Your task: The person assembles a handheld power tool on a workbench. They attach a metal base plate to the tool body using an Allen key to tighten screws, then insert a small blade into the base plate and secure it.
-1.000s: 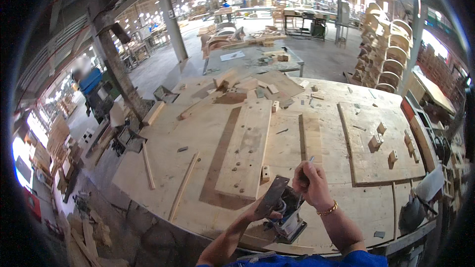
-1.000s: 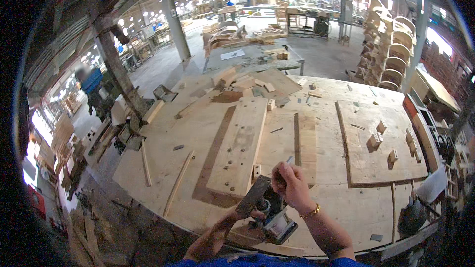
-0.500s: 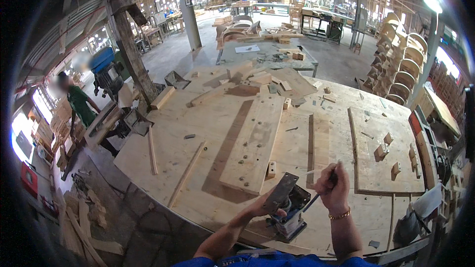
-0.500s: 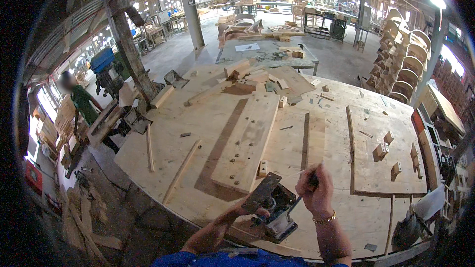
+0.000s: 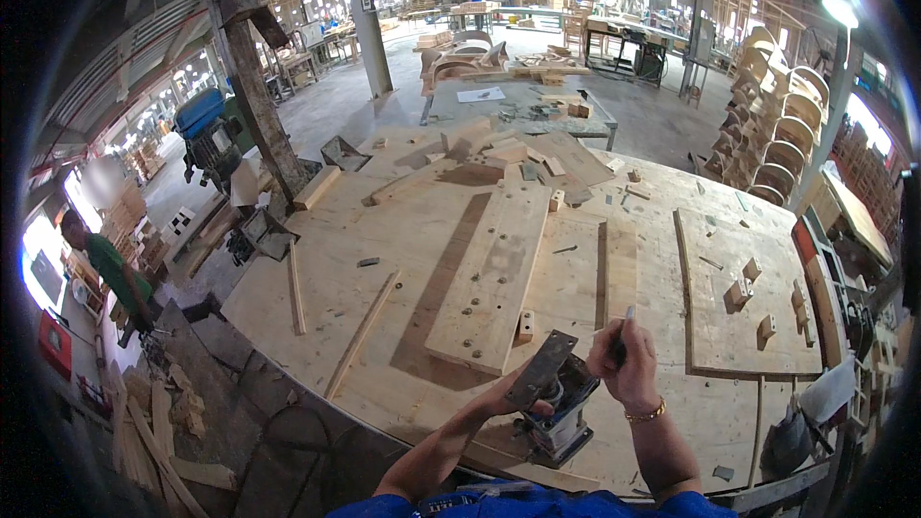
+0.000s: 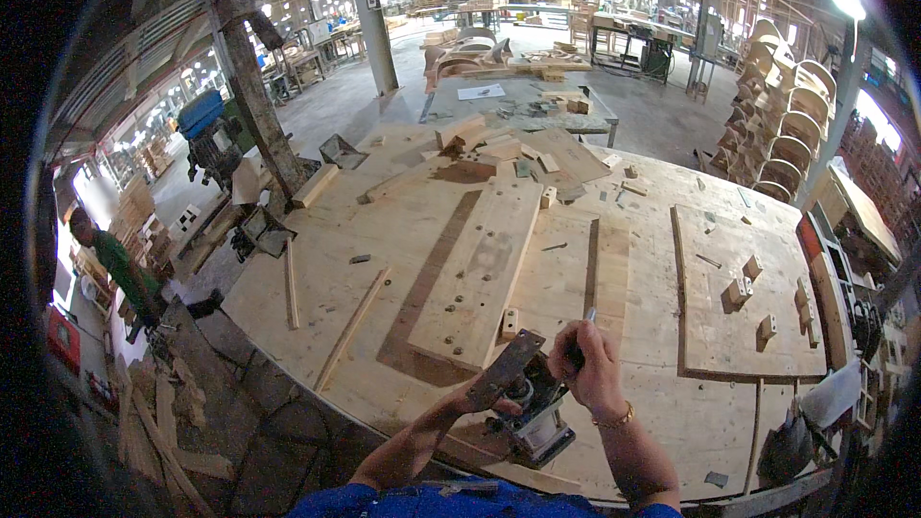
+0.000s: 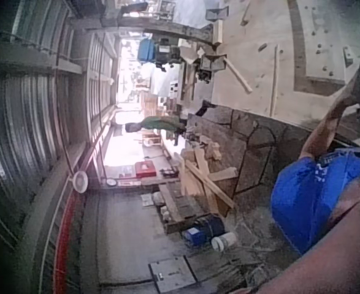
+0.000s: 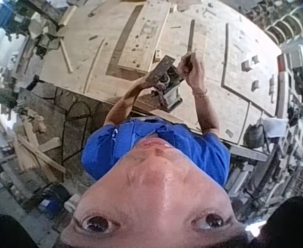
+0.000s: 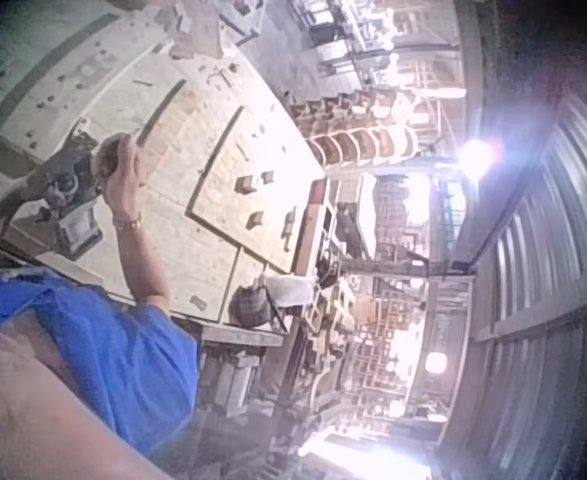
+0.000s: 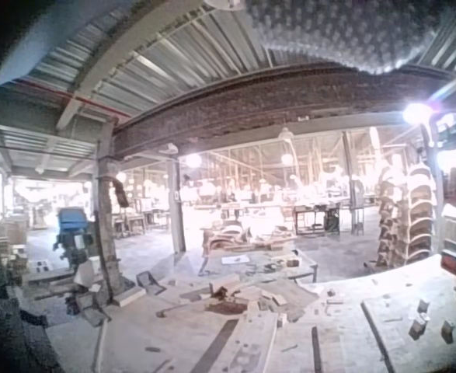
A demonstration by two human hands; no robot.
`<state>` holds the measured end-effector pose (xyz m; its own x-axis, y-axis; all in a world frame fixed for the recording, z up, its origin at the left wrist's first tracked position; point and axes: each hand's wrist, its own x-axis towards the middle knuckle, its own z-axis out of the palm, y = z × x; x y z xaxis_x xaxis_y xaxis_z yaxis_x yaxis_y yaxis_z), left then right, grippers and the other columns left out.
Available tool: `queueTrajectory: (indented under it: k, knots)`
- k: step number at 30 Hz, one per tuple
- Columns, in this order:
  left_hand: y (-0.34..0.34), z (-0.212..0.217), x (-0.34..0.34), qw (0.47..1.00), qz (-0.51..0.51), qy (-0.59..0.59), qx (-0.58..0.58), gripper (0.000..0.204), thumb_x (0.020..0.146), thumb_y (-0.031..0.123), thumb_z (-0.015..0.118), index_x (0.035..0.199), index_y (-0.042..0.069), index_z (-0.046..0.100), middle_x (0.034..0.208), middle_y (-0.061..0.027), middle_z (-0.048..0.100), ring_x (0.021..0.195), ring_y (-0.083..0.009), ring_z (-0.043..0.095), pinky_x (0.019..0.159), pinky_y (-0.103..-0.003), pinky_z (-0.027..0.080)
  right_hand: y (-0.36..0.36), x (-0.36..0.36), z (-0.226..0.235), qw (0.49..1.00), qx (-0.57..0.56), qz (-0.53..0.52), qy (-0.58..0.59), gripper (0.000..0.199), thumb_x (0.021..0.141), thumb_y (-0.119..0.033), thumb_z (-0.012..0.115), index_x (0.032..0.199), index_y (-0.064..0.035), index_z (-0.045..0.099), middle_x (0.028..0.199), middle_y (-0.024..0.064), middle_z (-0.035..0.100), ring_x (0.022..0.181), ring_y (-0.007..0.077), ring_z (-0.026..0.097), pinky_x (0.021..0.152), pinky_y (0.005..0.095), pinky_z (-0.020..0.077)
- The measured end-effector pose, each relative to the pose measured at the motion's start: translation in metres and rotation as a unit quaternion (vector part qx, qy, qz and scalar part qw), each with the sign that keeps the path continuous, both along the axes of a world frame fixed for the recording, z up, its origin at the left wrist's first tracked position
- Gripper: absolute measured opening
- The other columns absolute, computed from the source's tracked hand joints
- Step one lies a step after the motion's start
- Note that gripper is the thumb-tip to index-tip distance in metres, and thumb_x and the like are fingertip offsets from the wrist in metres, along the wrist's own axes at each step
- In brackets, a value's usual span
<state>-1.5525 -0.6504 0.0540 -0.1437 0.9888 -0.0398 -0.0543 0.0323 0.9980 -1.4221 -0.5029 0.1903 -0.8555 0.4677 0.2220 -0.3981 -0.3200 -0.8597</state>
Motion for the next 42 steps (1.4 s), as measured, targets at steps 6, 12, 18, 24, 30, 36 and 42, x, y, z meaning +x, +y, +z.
queueTrajectory:
  k: [6,12,18,24,30,36,42]
  knots:
    - [0.0,-0.001,-0.001,0.999,0.009,0.043,-0.002,0.104,0.063,0.031,0.085,0.142,0.005,0.023,0.137,-0.0119,0.037,0.126,-0.0209,0.034,0.106,-0.036,0.029,0.014,0.009,0.001,0.999,0.004,-0.033,0.042,0.047,0.096,-0.043,0.041,0.08,-0.0018,0.056,0.058,0.0055,0.05,0.043,0.0117,0.043,0.04,0.0255,0.0344]
    - [-0.001,0.002,0.0,0.999,0.019,0.051,0.003,0.103,0.064,0.029,0.085,0.142,0.005,0.023,0.137,-0.0119,0.037,0.125,-0.0206,0.035,0.105,-0.036,0.03,0.005,0.0,-0.012,0.998,0.05,-0.012,-0.021,0.054,0.094,-0.051,0.04,0.074,-0.003,0.052,0.055,0.0029,0.046,0.043,0.0103,0.038,0.04,0.0245,0.0304]
    - [0.002,0.012,-0.002,0.999,0.017,0.039,0.019,0.1,0.063,0.026,0.085,0.141,0.006,0.026,0.134,-0.0091,0.04,0.122,-0.0179,0.038,0.103,-0.035,0.033,-0.001,0.012,-0.065,0.983,0.152,0.029,-0.096,0.056,0.092,-0.054,0.044,0.077,-0.001,0.056,0.06,0.0006,0.049,0.048,0.0071,0.039,0.045,0.0224,0.0305]
    - [-0.003,0.019,0.002,0.998,0.033,0.034,0.042,0.096,0.062,0.023,0.086,0.138,0.004,0.031,0.131,-0.0088,0.043,0.119,-0.018,0.041,0.101,-0.034,0.035,-0.015,0.022,-0.084,0.977,0.2,-0.005,-0.072,0.056,0.09,-0.053,0.048,0.075,-0.0001,0.056,0.06,0.0014,0.05,0.05,0.007,0.041,0.045,0.0224,0.0299]
    - [0.003,-0.005,0.002,0.987,0.06,0.109,0.103,0.093,0.064,0.03,0.083,0.137,0.004,0.032,0.126,-0.0093,0.046,0.113,-0.0177,0.043,0.098,-0.034,0.036,-0.019,0.028,-0.101,0.988,0.146,-0.055,-0.007,0.047,0.089,-0.047,0.056,0.071,-0.0035,0.049,0.058,0.0013,0.045,0.048,0.0087,0.038,0.042,0.0233,0.0273]
    - [0.006,-0.005,0.0,0.988,0.051,0.09,0.116,0.086,0.062,0.03,0.083,0.13,0.002,0.037,0.119,-0.0127,0.048,0.113,-0.0218,0.044,0.098,-0.034,0.036,-0.03,0.014,-0.096,0.983,0.131,-0.117,0.047,0.037,0.094,-0.034,0.052,0.071,-0.0072,0.04,0.058,-0.0006,0.037,0.046,0.0081,0.034,0.041,0.0221,0.0241]
    - [0.008,-0.004,0.001,0.97,0.093,0.158,0.157,0.087,0.059,0.031,0.083,0.128,0.001,0.039,0.116,-0.0116,0.049,0.11,-0.0223,0.047,0.095,-0.034,0.038,-0.018,0.017,-0.076,0.972,0.124,-0.194,0.045,0.027,0.096,-0.029,0.049,0.082,-0.006,0.048,0.058,-0.0019,0.037,0.047,0.0057,0.031,0.04,0.0211,0.0222]
